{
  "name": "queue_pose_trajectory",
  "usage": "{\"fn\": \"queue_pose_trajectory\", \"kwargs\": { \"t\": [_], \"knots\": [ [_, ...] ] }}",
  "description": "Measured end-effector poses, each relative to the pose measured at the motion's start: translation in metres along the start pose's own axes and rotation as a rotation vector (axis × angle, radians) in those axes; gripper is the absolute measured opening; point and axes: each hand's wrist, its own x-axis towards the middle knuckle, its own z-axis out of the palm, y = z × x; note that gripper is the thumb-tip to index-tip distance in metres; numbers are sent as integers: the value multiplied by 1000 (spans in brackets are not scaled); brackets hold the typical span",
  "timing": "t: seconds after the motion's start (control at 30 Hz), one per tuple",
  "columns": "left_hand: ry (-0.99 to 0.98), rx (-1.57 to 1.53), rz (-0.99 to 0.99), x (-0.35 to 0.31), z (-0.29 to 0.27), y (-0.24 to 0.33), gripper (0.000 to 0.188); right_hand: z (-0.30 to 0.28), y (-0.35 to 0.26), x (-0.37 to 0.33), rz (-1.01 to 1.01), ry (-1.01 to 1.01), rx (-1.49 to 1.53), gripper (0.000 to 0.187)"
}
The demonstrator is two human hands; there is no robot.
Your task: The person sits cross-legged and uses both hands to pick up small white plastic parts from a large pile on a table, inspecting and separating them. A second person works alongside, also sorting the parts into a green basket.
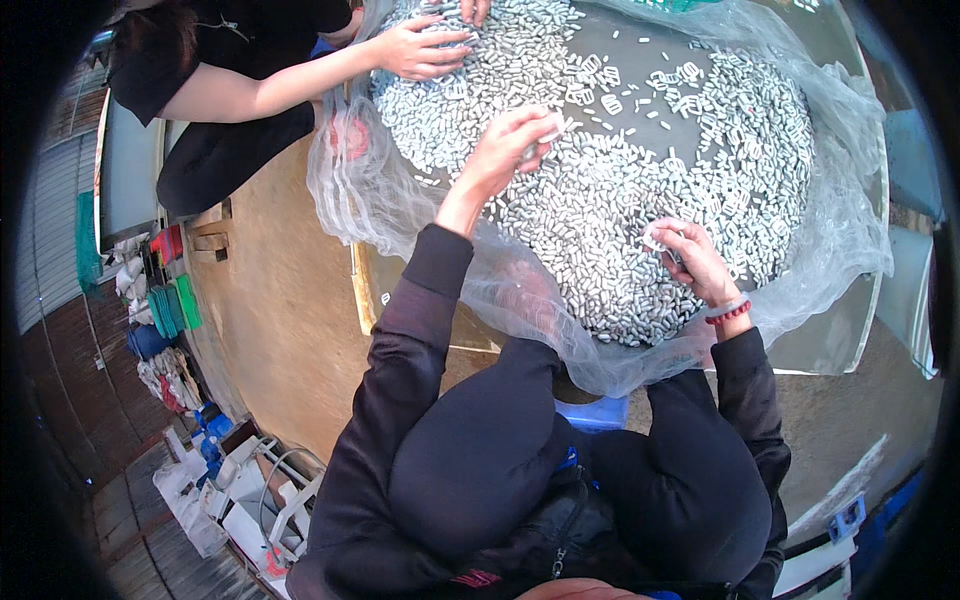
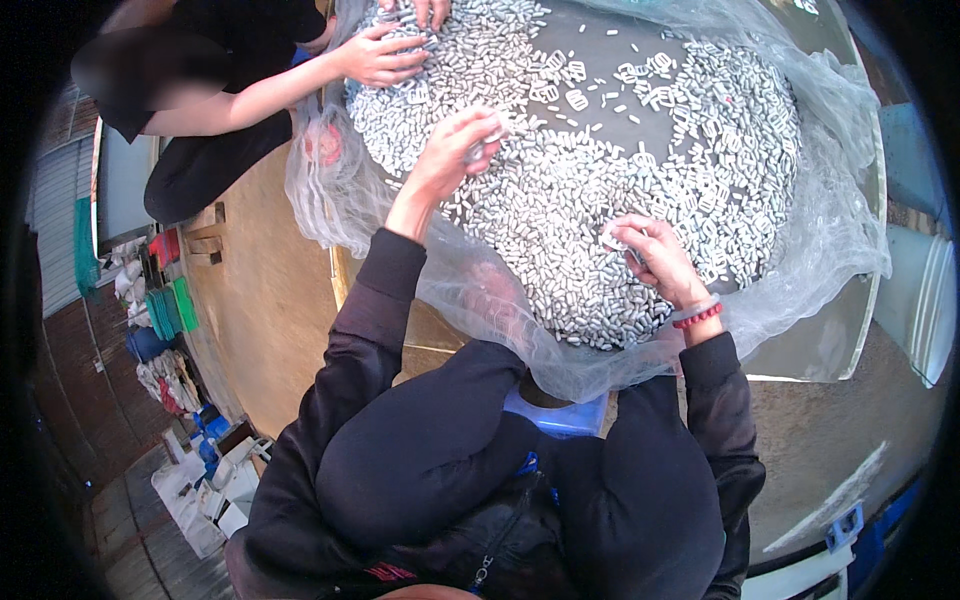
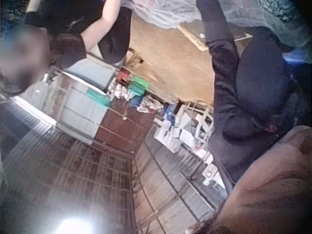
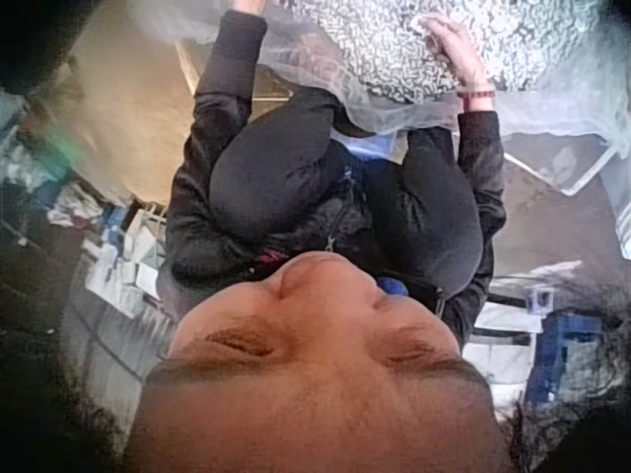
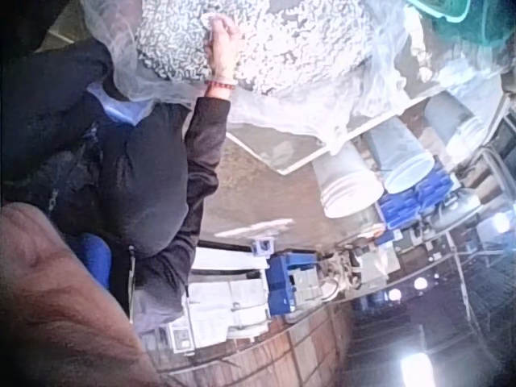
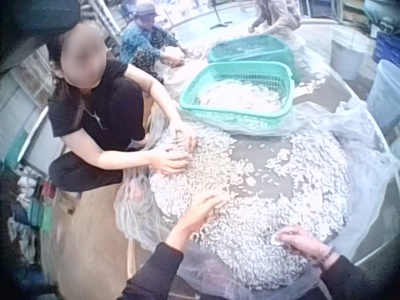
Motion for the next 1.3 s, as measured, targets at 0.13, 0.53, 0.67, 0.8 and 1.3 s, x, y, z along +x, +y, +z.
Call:
{"fn": "queue_pose_trajectory", "kwargs": {
  "t": [0.13, 0.53, 0.67, 0.8, 1.3],
  "knots": [
    [-65, -455, -40, -37, -6, -9, 36, 13, -4, 15, -4, -16, -290, 35],
    [202, 1117, 218, -16, 13, -81, 24, -4, -4, -13, -138, -261, 326, 62],
    [206, 931, 271, -15, 17, -64, 15, 4, -4, -15, -115, -397, 743, 89],
    [-37, 43, 85, -32, 10, -35, 15, 3, -1, -7, -91, -363, 776, 88],
    [-162, -883, -597, -60, 113, -68, 50, 81, -37, -44, -858, 127, -1055, 40]
  ]
}}
